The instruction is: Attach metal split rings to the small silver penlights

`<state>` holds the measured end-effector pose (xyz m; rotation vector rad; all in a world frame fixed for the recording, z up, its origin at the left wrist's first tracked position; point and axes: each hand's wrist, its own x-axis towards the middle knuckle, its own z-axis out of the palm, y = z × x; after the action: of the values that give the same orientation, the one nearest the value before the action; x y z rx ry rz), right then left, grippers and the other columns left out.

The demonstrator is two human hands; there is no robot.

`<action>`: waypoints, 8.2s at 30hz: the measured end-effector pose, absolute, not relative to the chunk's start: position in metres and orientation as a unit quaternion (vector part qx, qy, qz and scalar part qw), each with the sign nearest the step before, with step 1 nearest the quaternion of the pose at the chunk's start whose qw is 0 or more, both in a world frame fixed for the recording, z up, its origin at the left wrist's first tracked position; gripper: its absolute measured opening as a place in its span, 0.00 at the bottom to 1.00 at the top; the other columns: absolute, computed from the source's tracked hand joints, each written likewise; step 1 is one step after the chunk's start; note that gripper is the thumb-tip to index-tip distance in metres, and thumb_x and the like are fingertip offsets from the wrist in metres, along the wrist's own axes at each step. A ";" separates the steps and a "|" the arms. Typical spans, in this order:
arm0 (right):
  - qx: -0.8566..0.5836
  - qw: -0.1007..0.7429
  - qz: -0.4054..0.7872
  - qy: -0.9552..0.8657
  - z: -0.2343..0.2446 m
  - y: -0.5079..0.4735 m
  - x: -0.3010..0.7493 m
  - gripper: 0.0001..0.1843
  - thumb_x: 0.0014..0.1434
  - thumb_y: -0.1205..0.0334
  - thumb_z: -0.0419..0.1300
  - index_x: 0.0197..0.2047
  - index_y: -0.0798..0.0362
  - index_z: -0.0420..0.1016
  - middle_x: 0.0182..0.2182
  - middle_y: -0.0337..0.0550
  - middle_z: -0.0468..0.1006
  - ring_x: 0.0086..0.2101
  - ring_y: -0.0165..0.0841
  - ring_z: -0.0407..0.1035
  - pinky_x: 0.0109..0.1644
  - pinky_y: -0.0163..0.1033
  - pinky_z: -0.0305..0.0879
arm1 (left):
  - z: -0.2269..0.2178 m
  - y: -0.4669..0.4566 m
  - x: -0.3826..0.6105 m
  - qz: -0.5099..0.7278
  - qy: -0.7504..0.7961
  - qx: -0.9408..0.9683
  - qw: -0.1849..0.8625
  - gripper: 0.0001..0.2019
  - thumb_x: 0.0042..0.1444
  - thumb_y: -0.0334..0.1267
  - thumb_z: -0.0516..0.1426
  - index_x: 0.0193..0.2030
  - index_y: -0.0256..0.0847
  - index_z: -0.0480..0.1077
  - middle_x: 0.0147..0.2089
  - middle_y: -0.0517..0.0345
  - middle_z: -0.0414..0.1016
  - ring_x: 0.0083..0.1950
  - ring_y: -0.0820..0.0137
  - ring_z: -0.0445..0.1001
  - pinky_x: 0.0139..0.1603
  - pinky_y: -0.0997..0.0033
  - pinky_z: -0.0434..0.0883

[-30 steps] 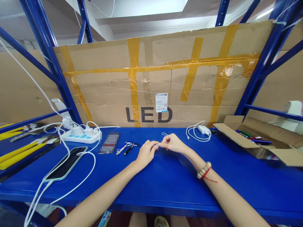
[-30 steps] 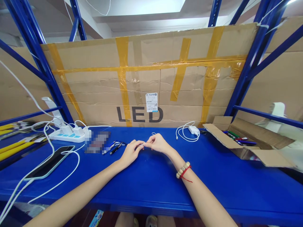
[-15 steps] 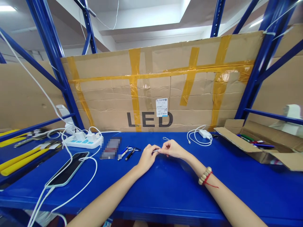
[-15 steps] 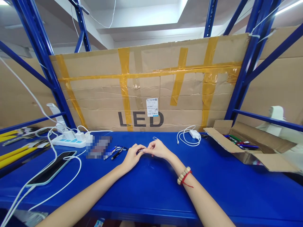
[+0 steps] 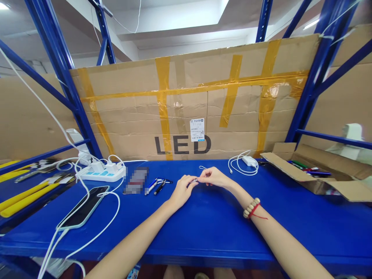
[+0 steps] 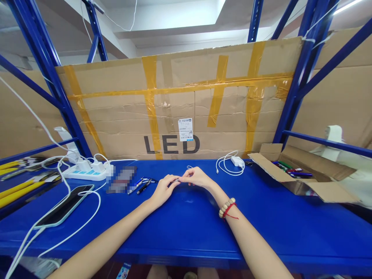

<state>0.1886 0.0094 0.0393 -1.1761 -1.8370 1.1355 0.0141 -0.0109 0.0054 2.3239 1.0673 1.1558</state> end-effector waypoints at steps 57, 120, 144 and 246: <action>-0.367 0.428 0.405 -0.720 0.031 0.019 0.191 0.22 0.36 0.47 0.68 0.27 0.58 0.77 0.25 0.42 0.75 0.19 0.23 0.63 0.21 0.32 0.59 | 0.001 -0.013 0.021 0.416 0.383 0.776 0.280 0.12 0.61 0.41 0.43 0.41 0.40 0.63 0.30 0.61 0.68 0.33 0.73 0.66 0.39 0.74 0.62; -0.466 0.354 0.394 -0.709 0.023 0.016 0.179 0.23 0.35 0.44 0.67 0.21 0.58 0.71 0.18 0.39 0.72 0.16 0.24 0.60 0.19 0.31 0.54 | 0.001 -0.015 0.019 0.408 0.450 0.758 0.238 0.05 0.56 0.33 0.49 0.34 0.41 0.66 0.32 0.60 0.75 0.35 0.71 0.72 0.37 0.74 0.64; -0.603 0.263 0.011 -0.753 0.019 0.025 0.212 0.18 0.55 0.51 0.58 0.46 0.50 0.74 0.44 0.44 0.74 0.45 0.37 0.67 0.43 0.39 0.63 | 0.002 -0.008 0.022 0.486 0.439 0.695 0.296 0.13 0.56 0.38 0.51 0.46 0.38 0.67 0.29 0.58 0.74 0.35 0.71 0.72 0.40 0.72 0.65; -0.440 0.169 0.049 -0.881 0.007 0.010 0.167 0.14 0.57 0.64 0.56 0.47 0.52 0.74 0.38 0.45 0.72 0.36 0.30 0.67 0.36 0.32 0.59 | -0.003 0.007 0.013 0.444 0.522 0.693 0.225 0.07 0.52 0.29 0.53 0.29 0.41 0.56 0.31 0.65 0.69 0.27 0.76 0.65 0.34 0.76 0.61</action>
<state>0.1674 0.0100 0.0073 -1.2512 -2.5030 0.1391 0.0129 0.0071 -0.0026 1.9107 1.4399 1.2260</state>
